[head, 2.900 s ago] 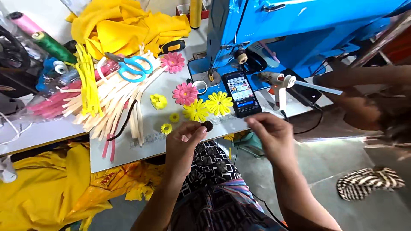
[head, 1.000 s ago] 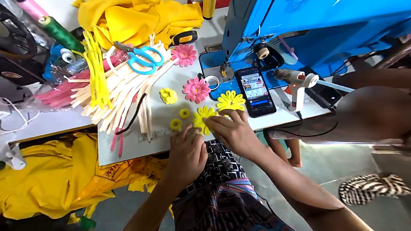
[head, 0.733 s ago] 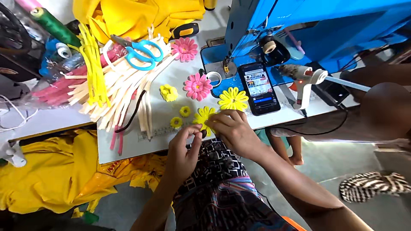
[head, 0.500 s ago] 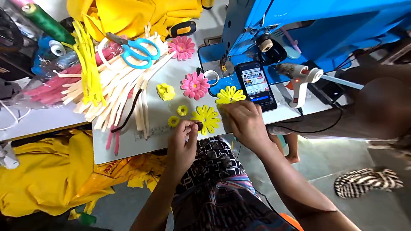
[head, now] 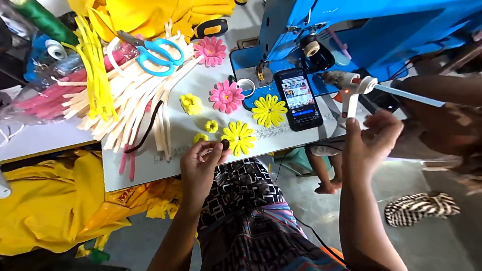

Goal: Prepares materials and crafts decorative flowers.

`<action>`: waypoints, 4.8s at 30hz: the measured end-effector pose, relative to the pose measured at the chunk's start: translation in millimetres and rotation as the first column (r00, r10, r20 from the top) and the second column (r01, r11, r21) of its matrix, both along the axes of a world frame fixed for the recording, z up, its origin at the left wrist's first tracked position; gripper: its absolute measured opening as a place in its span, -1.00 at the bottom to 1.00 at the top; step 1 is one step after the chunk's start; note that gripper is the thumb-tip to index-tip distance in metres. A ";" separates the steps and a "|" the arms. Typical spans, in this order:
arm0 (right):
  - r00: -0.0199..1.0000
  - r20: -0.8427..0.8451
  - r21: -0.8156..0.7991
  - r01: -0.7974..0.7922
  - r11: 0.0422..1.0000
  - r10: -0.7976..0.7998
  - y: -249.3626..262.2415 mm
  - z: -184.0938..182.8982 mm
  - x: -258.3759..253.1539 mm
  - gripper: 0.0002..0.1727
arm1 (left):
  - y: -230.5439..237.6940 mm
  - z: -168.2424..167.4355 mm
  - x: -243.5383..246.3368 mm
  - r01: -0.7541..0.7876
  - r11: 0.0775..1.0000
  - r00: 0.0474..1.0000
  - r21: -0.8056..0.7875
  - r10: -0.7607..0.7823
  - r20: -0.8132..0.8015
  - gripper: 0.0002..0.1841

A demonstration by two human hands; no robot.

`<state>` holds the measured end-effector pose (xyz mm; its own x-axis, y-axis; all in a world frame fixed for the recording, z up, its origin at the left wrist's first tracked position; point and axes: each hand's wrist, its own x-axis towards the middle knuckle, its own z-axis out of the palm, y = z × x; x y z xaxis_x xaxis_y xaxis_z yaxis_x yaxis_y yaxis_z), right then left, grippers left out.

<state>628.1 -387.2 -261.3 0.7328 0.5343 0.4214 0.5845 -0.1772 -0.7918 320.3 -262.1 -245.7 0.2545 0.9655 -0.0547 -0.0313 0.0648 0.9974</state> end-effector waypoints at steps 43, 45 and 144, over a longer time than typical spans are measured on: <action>0.695 0.189 -0.440 -0.571 0.693 0.694 53.1 44.6 -77.9 -0.55 | -28.6 -37.7 10.7 0.438 0.624 0.736 0.647 0.164 -0.657 -0.74; 0.691 0.194 -0.444 -0.571 0.690 0.696 51.8 45.0 -77.8 -0.54 | -28.4 -38.1 10.7 0.433 0.624 0.742 0.651 0.163 -0.650 -0.74; 0.753 -0.548 0.248 -0.269 0.931 0.364 6.5 29.2 -4.4 -0.82 | -15.6 -30.5 -1.5 0.312 0.772 0.905 0.554 -0.064 -0.420 -0.79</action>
